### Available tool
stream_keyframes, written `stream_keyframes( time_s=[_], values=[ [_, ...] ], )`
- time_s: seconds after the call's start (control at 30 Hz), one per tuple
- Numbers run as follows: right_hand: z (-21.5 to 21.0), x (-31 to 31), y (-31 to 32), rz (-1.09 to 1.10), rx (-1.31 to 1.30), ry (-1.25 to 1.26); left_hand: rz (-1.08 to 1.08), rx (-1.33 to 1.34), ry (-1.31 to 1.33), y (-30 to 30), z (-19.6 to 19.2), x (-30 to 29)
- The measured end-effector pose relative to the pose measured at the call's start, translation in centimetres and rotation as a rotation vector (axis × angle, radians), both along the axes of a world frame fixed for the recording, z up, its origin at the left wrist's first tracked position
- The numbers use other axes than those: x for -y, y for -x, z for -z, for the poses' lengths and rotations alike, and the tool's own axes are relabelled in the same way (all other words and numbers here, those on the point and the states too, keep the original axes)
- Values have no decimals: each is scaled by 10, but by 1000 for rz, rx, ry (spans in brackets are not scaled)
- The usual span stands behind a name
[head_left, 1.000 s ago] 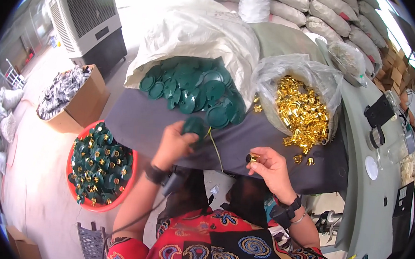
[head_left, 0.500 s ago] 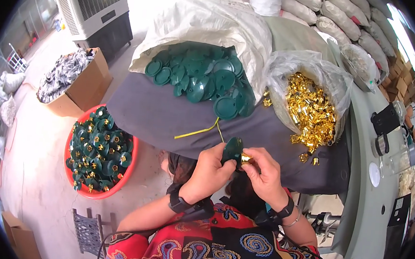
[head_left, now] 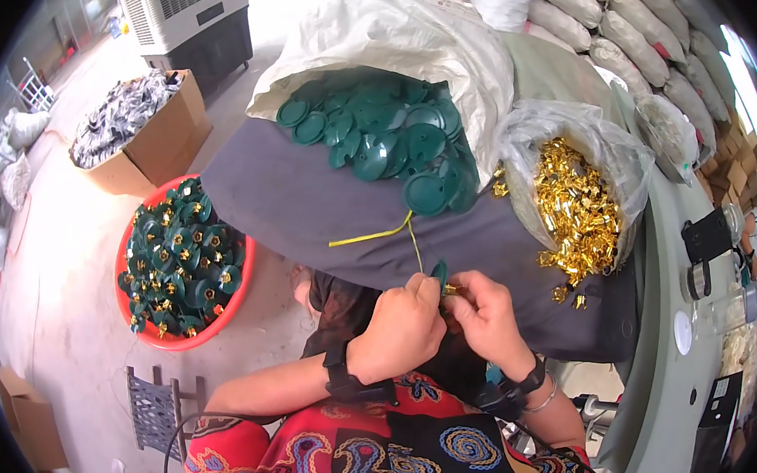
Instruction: The person picks up a green plastic base and a gold decorative piece, fits the gold piece into the center of the base, and places the completed assembly into a red basin, repeating this process throughout the video.
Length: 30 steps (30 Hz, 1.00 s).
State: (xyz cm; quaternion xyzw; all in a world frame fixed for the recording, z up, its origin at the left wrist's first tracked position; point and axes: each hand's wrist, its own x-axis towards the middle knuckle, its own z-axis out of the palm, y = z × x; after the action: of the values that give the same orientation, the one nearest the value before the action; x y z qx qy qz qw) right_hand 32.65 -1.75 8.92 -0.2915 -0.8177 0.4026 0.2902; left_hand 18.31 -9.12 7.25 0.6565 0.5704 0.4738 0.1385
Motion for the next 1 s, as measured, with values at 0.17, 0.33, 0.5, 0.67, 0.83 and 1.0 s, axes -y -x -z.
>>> stream_keyframes(
  time_s=[0.17,0.33,0.5,0.67,0.83,1.0],
  values=[
    [1,-4,6,-17,-116,761,23,-118,-118,11,16,4],
    [18,0,20,-58,-90,726,-55,604,228,63,55,15],
    [32,-25,-10,74,-116,598,-575,1153,61,201,110,66],
    [35,-34,-24,102,-152,581,-969,1369,-24,307,140,123],
    [38,-33,-33,195,-81,464,-917,993,128,277,145,94],
    [50,-39,-71,435,104,-54,-665,835,43,217,113,38]
  ],
)
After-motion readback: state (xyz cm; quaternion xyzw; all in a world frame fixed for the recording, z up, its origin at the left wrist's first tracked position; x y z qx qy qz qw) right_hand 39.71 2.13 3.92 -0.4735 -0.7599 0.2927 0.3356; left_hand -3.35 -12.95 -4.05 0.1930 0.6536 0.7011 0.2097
